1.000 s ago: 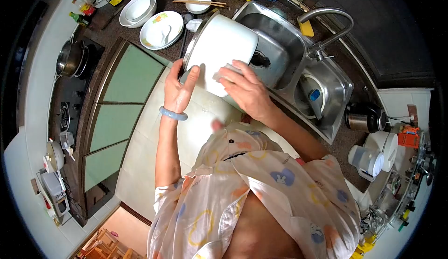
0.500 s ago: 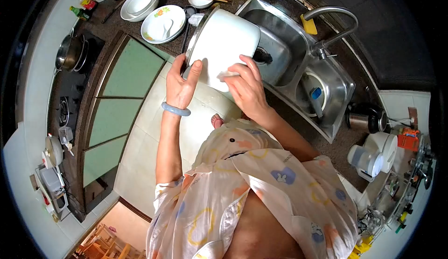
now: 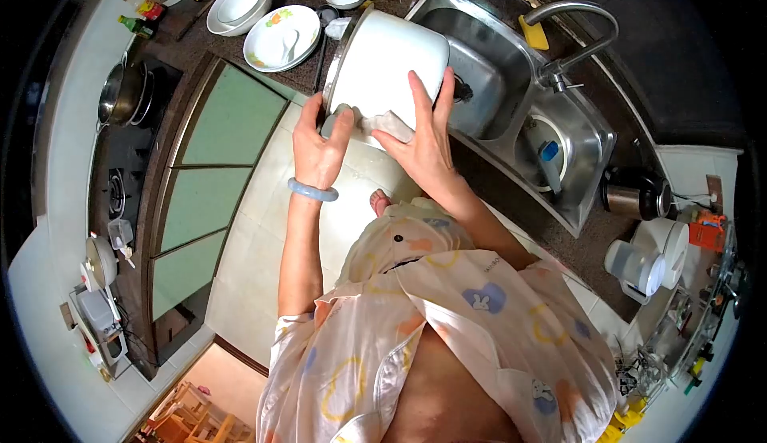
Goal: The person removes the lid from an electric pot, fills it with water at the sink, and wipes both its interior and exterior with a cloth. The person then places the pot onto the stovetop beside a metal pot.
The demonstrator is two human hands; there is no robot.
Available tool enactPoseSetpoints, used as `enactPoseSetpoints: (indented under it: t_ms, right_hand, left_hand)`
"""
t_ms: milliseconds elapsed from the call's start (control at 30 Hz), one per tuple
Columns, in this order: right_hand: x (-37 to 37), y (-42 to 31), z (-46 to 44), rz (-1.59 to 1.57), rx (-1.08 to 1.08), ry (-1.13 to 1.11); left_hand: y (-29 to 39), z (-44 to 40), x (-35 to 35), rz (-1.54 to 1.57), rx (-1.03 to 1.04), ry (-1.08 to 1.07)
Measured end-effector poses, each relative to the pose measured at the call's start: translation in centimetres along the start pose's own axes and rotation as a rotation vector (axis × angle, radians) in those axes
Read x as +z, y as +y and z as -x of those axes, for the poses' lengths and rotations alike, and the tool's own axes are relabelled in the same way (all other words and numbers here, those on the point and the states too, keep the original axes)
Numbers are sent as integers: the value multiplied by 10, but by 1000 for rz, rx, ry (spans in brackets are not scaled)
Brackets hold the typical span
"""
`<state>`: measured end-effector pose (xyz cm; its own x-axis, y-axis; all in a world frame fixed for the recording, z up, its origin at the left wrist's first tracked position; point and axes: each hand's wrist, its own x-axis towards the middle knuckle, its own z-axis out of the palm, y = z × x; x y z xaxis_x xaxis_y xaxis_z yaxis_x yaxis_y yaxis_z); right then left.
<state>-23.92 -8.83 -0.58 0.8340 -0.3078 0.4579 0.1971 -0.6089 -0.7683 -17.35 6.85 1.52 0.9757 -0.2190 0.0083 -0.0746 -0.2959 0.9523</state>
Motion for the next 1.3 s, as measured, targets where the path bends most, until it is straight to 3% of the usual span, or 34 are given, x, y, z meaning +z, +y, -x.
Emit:
enactPoseSetpoints:
  t_ms: [133,267,333,400,533,600,800,933,967,1033,1067,1133,1200,1300]
  right_hand:
    - [10,12,-1,1,42,58]
    - [-2,28,0,11,11,-8]
    - [-11,17,3,-148,31,-68]
    - [-7,10,3,-69,11,-57]
    - [4,21,-5,11,42,115]
    - [-10,37,-5,-152,87,58]
    - [-14,35,12,-94,34,-84]
    - [-2,25,-3,-42,151,91]
    - [-15,25,-14,-271,353,3]
    - [-32,19,-24,-532,540,-118]
    - [-26,27,-18,-533,539,-107]
    - [-9,42,-3,-240,282,78]
    - [8,40,20,-2,131,31]
    - [31,46,34,-79,184,148]
  left_hand:
    - [4,0,1,-20,-15,-39]
    - [5,2,6,5,20,-15]
    - [1,3,5,23,17,-16]
    - [1,3,5,27,44,-12]
    - [-6,4,12,-4,120,-4]
    - [-7,4,14,-5,130,5]
    - [2,4,15,-10,19,-25]
    - [2,2,17,17,68,-12]
    - [1,2,18,0,62,-20]
    - [3,1,17,-9,55,-26]
    - [5,-1,19,-8,49,-28]
    - [10,-3,22,-10,41,-34]
    - [10,-4,23,-21,27,-35]
    - [8,-10,28,-74,93,-7]
